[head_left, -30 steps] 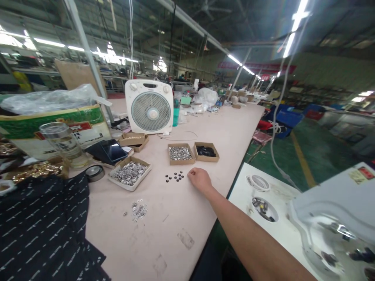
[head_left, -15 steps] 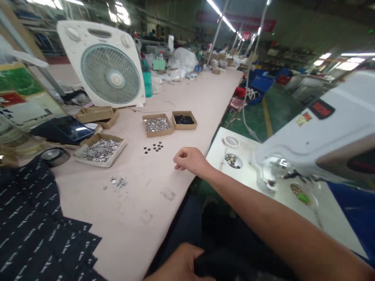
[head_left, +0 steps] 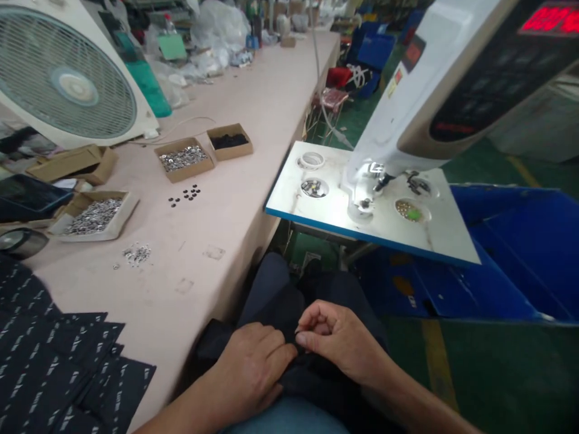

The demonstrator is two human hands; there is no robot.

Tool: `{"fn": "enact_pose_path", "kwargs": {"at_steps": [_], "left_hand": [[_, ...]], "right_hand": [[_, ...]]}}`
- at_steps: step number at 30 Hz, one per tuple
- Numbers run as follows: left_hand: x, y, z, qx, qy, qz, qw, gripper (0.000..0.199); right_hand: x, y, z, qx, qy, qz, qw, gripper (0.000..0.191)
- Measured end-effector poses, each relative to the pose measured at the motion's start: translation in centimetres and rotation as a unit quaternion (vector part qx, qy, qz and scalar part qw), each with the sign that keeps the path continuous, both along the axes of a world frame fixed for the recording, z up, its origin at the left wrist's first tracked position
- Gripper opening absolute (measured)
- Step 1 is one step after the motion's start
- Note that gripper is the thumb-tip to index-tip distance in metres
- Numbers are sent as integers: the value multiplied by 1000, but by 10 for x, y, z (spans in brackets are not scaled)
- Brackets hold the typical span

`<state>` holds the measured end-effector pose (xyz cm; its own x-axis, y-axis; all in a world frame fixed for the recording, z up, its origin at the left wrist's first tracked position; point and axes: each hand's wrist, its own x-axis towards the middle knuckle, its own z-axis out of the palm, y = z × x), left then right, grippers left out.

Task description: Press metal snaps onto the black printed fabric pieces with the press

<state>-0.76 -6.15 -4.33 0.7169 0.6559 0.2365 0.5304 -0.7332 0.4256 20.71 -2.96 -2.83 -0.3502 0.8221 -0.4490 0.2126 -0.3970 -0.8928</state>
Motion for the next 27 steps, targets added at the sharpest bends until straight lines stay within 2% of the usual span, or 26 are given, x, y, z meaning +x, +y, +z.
{"fn": "enact_pose_path", "kwargs": {"at_steps": [3,8,12,20,27], "left_hand": [[7,-6,13,56,-17,-29,998,22],[11,-11,27,82,-24,-40,996,25],[10,-12,30,99,-27,-24,994,23],[12,-15,34,112,-44,4,993,20],[12,-16,32,95,-34,2,995,22]], "right_hand": [[8,-16,7,12,-2,-23,1000,13],[13,-32,15,29,-15,-33,999,7],[16,-37,16,51,8,-22,998,3],[21,-43,12,95,10,-25,995,17],[21,-44,11,179,-23,6,984,20]]}}
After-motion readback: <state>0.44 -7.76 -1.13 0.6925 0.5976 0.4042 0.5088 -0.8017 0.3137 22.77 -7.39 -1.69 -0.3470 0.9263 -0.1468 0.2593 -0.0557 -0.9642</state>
